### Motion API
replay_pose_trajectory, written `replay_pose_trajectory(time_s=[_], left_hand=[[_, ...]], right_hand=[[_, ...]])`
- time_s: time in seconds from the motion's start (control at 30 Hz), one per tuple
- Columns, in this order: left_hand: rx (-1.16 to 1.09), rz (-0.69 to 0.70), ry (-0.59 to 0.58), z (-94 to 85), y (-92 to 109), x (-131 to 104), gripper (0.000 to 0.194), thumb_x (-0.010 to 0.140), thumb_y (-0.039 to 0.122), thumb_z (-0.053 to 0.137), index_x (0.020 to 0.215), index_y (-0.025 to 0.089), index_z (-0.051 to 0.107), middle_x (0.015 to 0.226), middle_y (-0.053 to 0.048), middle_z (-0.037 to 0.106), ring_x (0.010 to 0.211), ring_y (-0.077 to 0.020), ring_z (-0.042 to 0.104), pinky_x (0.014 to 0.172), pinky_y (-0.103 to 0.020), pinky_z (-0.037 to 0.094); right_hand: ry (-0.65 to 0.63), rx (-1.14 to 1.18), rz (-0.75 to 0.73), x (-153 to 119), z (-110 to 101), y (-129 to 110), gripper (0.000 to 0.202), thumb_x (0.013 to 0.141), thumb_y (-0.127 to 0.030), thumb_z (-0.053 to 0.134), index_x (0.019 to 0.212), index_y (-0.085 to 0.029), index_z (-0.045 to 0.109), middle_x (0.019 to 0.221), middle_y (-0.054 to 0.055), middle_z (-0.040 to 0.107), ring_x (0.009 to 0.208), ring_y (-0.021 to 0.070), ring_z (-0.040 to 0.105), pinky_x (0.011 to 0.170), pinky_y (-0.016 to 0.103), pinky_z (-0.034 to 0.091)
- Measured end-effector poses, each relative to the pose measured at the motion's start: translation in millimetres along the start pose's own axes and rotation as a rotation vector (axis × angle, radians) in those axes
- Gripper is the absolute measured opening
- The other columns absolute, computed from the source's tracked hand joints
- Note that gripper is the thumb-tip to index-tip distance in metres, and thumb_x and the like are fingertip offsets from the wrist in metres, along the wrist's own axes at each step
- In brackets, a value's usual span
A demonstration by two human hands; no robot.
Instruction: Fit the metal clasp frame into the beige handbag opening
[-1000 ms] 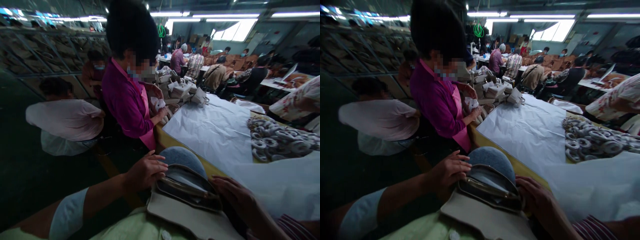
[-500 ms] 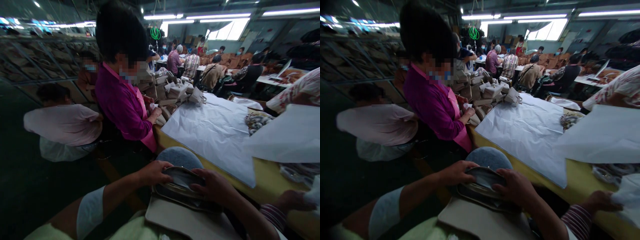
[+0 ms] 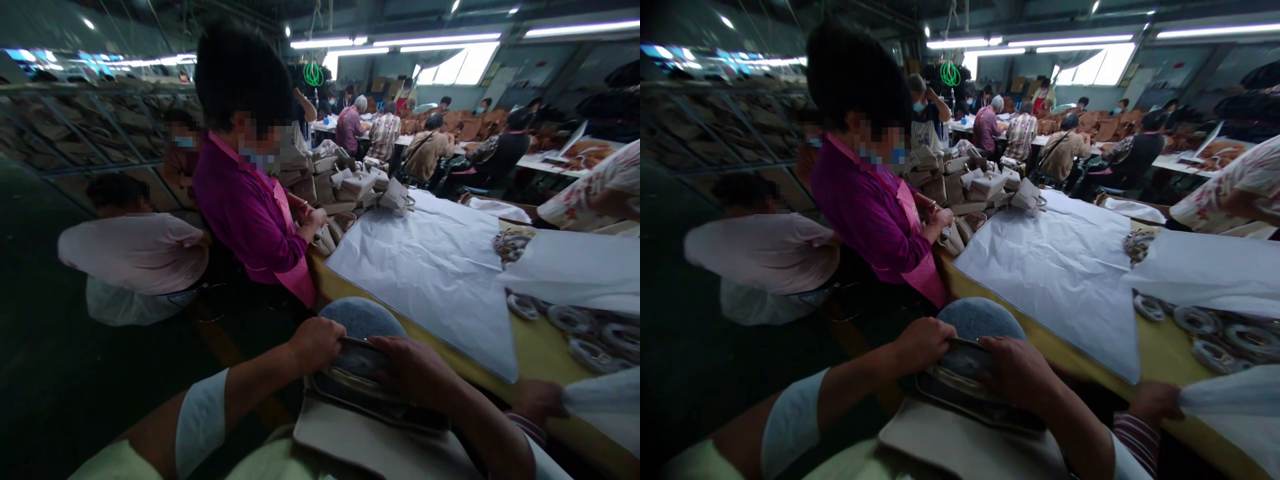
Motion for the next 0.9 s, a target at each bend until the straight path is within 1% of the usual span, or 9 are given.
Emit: replay_pose_trajectory(time_s=[0.1,0.17,0.3,0.37,0.47,0.57,0.63,0.77,0.9], left_hand=[[-0.136,0.105,-0.078,-2.1,4.4,0.6,0.028,0.101,0.032,0.065,0.124,0.021,0.078,0.117,-0.007,0.079,0.111,-0.0260,0.074,0.092,-0.030,0.054],[-0.161,0.165,-0.152,-2.0,9.5,-0.2,0.036,0.094,0.034,0.075,0.128,0.023,0.075,0.120,-0.004,0.078,0.113,-0.0249,0.073,0.089,-0.027,0.054],[0.069,0.144,-0.156,0.4,15.9,3.4,0.027,0.093,0.027,0.073,0.118,0.016,0.078,0.114,-0.011,0.079,0.111,-0.0327,0.075,0.087,-0.035,0.057],[0.176,0.119,-0.100,2.3,18.7,6.6,0.027,0.095,0.028,0.070,0.116,0.013,0.078,0.112,-0.016,0.079,0.110,-0.0375,0.075,0.089,-0.041,0.059],[0.200,0.106,-0.043,6.1,19.4,9.8,0.027,0.096,0.033,0.069,0.113,0.014,0.080,0.108,-0.017,0.079,0.106,-0.0387,0.076,0.088,-0.043,0.060],[0.175,0.094,-0.048,8.9,14.0,10.8,0.026,0.094,0.032,0.071,0.114,0.017,0.080,0.107,-0.015,0.080,0.104,-0.0364,0.077,0.084,-0.039,0.060],[0.152,0.113,-0.054,8.5,12.3,10.8,0.026,0.093,0.032,0.072,0.114,0.018,0.080,0.106,-0.014,0.080,0.104,-0.0351,0.077,0.084,-0.038,0.059],[0.121,0.152,-0.054,6.8,13.4,11.3,0.029,0.097,0.040,0.072,0.111,0.017,0.081,0.107,-0.013,0.080,0.105,-0.0359,0.076,0.085,-0.039,0.058],[0.103,0.121,-0.040,5.8,11.7,10.9,0.034,0.102,0.046,0.066,0.112,0.018,0.082,0.105,-0.014,0.080,0.104,-0.0343,0.076,0.084,-0.036,0.057]], right_hand=[[0.013,-0.085,-0.019,2.5,-0.8,-5.3,0.052,0.086,-0.021,0.069,0.137,-0.021,0.071,0.126,0.012,0.078,0.115,0.0368,0.074,0.099,0.050,0.057],[0.008,-0.127,-0.026,5.9,0.4,-7.2,0.038,0.088,-0.014,0.064,0.123,-0.019,0.077,0.112,0.011,0.082,0.104,0.0338,0.077,0.089,0.044,0.058],[0.037,-0.169,0.003,12.2,2.5,1.9,0.030,0.097,-0.012,0.051,0.093,-0.017,0.080,0.084,0.009,0.081,0.081,0.0282,0.078,0.071,0.035,0.055],[0.089,-0.134,-0.019,11.1,0.3,8.1,0.026,0.097,-0.015,0.057,0.108,-0.018,0.080,0.096,0.010,0.082,0.092,0.0296,0.079,0.079,0.038,0.059],[0.213,-0.097,-0.136,2.0,-10.3,10.3,0.048,0.087,-0.020,0.076,0.135,-0.019,0.071,0.139,0.015,0.072,0.125,0.0315,0.070,0.103,0.045,0.059],[0.286,-0.178,-0.336,-10.8,-19.5,-1.6,0.012,0.089,-0.022,0.076,0.100,-0.024,0.081,0.150,0.011,0.066,0.135,0.0310,0.063,0.108,0.049,0.057],[0.230,-0.271,-0.391,-12.1,-17.0,-8.7,0.008,0.090,-0.023,0.075,0.086,-0.025,0.082,0.149,0.009,0.067,0.138,0.0339,0.061,0.114,0.059,0.052],[0.052,-0.345,-0.311,4.6,-4.4,-15.4,0.009,0.086,-0.026,0.081,0.089,-0.019,0.084,0.158,0.015,0.057,0.146,0.0404,0.053,0.126,0.069,0.035],[0.056,-0.253,-0.280,22.3,2.9,-20.8,0.014,0.087,-0.034,0.081,0.089,-0.021,0.085,0.155,0.009,0.063,0.142,0.0355,0.057,0.122,0.058,0.043]])
Point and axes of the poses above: each hand's wrist, its own x-axis towards the middle knuckle, its own z-axis out of the palm, y = z × x, the point moved 8 cm from there along x, towards the middle knuckle
